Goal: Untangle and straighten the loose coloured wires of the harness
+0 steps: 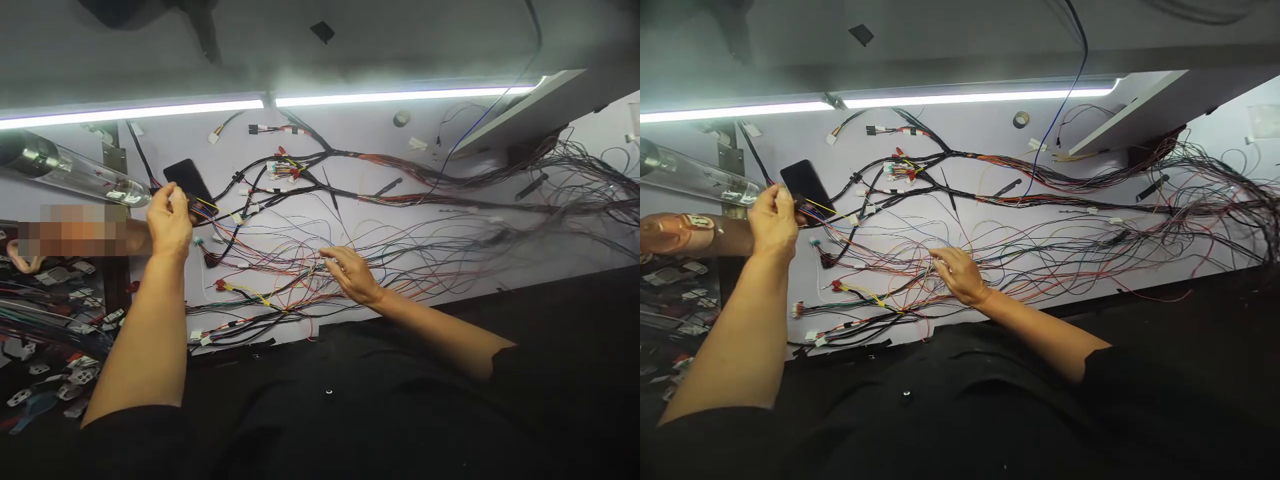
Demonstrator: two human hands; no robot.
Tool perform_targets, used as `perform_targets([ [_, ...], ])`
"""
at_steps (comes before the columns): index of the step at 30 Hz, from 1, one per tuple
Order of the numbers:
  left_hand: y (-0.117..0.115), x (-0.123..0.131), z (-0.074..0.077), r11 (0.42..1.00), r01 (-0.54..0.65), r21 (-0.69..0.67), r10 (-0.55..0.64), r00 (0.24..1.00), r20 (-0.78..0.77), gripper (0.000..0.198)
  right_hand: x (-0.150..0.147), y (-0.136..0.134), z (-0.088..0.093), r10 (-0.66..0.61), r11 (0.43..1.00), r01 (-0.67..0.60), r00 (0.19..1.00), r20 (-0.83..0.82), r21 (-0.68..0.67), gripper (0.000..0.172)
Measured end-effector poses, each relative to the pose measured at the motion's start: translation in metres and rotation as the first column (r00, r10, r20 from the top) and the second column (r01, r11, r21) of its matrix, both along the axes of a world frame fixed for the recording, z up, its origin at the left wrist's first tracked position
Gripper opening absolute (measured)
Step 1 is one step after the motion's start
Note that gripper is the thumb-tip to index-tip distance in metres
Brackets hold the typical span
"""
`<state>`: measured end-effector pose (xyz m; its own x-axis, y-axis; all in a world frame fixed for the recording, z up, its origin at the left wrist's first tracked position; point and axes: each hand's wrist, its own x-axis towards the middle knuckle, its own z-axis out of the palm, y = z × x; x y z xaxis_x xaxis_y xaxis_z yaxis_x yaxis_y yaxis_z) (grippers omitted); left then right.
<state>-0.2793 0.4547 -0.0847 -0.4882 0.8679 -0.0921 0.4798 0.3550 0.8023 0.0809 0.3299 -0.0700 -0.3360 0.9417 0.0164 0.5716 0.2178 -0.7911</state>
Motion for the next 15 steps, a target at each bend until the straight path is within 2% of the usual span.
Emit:
perform_targets([
  [2,-0.005,0.006,-0.007,0.998,0.032,-0.049,-0.037,0.992,-0.121,0.056,0.003,-0.018,-0.004,0.066,0.997,-0.066,0.998,0.007,0.047,0.029],
  [4,-0.031,0.016,-0.009,0.998,0.065,0.021,-0.057,0.963,-0.265,0.052,0.007,-0.034,-0.007,0.148,0.985,-0.149,0.989,0.015,0.09,0.029],
  [7,-0.101,0.042,-0.005,0.986,0.084,0.144,-0.037,0.951,-0.307,0.038,0.015,-0.05,-0.015,0.264,0.956,-0.263,0.964,0.008,0.129,0.028],
  [10,-0.183,0.078,-0.004,0.99,0.114,0.087,-0.087,0.96,-0.268,0.029,0.027,-0.059,-0.026,0.411,0.895,-0.406,0.911,0.011,0.183,0.028],
  [12,-0.231,0.103,-0.009,0.991,0.131,0.025,-0.121,0.961,-0.251,0.025,0.037,-0.065,-0.034,0.499,0.839,-0.496,0.865,0.047,0.223,0.028],
  [15,-0.282,0.133,-0.027,0.982,0.181,-0.062,-0.191,0.949,-0.252,0.022,0.057,-0.074,-0.046,0.62,0.745,-0.625,0.778,0.103,0.232,0.033],
])
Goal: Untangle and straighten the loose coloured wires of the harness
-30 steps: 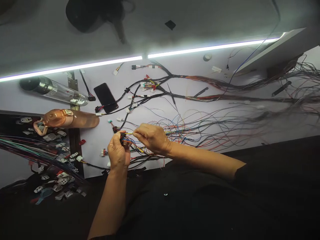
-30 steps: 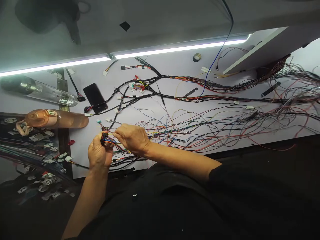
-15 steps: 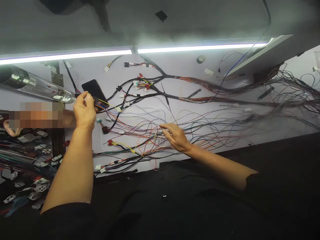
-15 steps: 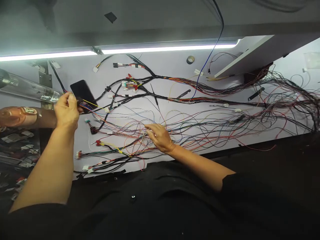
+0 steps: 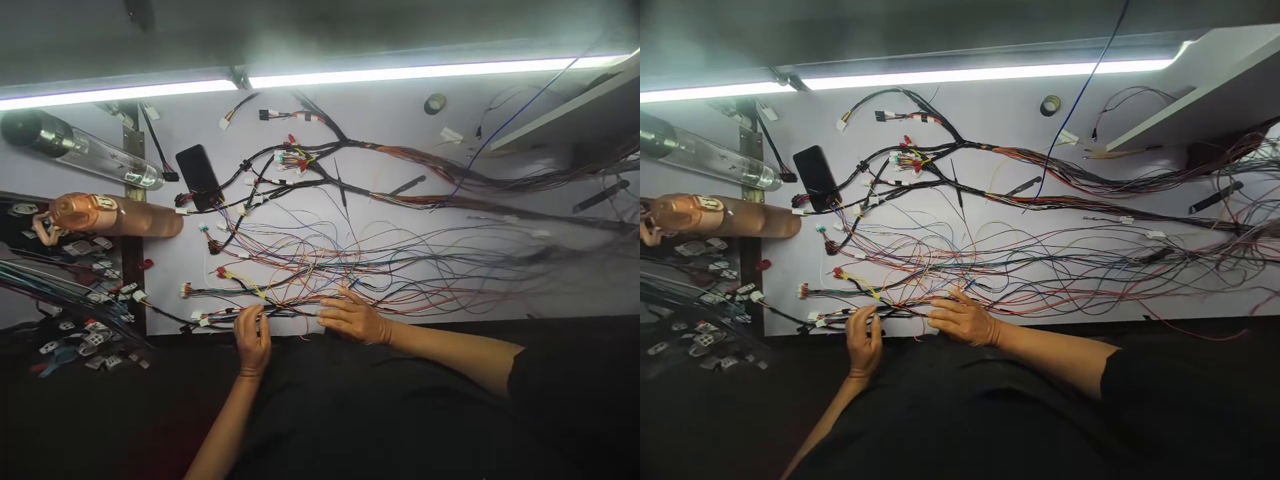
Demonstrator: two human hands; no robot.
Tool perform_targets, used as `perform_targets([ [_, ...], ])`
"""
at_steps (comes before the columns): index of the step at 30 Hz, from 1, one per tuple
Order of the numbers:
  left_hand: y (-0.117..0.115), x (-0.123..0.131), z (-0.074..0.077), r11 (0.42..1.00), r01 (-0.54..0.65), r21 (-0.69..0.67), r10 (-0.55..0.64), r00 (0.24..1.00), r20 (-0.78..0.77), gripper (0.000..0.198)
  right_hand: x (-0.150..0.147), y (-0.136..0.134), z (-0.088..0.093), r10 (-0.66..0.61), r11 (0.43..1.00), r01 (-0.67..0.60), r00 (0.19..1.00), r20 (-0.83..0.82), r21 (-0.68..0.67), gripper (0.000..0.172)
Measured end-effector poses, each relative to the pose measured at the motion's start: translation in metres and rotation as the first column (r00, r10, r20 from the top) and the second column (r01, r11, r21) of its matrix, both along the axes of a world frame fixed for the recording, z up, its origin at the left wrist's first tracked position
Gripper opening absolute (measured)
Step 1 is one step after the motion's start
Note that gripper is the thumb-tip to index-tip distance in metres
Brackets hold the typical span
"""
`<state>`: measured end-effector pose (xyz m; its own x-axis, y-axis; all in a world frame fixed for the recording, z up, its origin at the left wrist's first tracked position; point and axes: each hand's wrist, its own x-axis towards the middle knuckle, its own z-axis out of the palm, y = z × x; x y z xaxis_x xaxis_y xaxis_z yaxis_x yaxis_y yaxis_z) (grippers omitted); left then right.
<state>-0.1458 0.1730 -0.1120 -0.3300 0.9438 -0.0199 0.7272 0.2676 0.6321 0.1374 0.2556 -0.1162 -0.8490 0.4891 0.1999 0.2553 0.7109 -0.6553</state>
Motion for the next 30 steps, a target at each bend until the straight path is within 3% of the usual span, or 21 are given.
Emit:
perform_targets([
  [4,-0.03,0.016,-0.034,0.995,0.068,-0.069,-0.069,0.998,-0.013,0.028,0.03,-0.01,-0.019,0.182,0.983,-0.176,0.977,0.112,-0.059,0.039],
  [9,-0.037,0.003,-0.059,0.99,0.079,-0.119,-0.085,0.996,-0.041,0.028,0.052,-0.009,-0.034,0.239,0.964,-0.202,0.942,0.234,-0.173,0.044],
  [11,-0.032,-0.009,-0.061,0.984,0.138,-0.112,-0.151,0.982,-0.117,0.028,0.054,-0.014,-0.034,0.228,0.971,-0.199,0.939,0.257,-0.133,0.046],
  [13,-0.024,-0.022,-0.062,0.96,0.27,-0.077,-0.281,0.939,-0.2,0.026,0.054,-0.023,-0.034,0.196,0.981,-0.19,0.939,0.284,-0.049,0.046],
  [16,-0.005,-0.039,-0.064,0.859,0.512,0.034,-0.481,0.827,-0.292,0.019,0.049,-0.042,-0.037,0.166,0.972,-0.202,0.952,0.258,0.119,0.045],
  [18,0.005,-0.045,-0.065,0.792,0.601,0.112,-0.545,0.777,-0.317,0.016,0.044,-0.05,-0.04,0.167,0.961,-0.214,0.953,0.251,0.173,0.045],
  [20,0.01,-0.048,-0.066,0.763,0.627,0.157,-0.566,0.766,-0.305,0.017,0.038,-0.054,-0.044,0.19,0.962,-0.235,0.94,0.284,0.135,0.047],
  [24,0.011,-0.049,-0.066,0.762,0.618,0.193,-0.575,0.783,-0.239,0.021,0.033,-0.051,-0.048,0.25,0.959,-0.278,0.919,0.305,0.05,0.048],
  [30,0.008,-0.05,-0.07,0.77,0.595,0.231,-0.573,0.803,-0.161,0.023,0.032,-0.051,-0.049,0.215,0.919,-0.321,0.895,0.392,0.23,0.043],
])
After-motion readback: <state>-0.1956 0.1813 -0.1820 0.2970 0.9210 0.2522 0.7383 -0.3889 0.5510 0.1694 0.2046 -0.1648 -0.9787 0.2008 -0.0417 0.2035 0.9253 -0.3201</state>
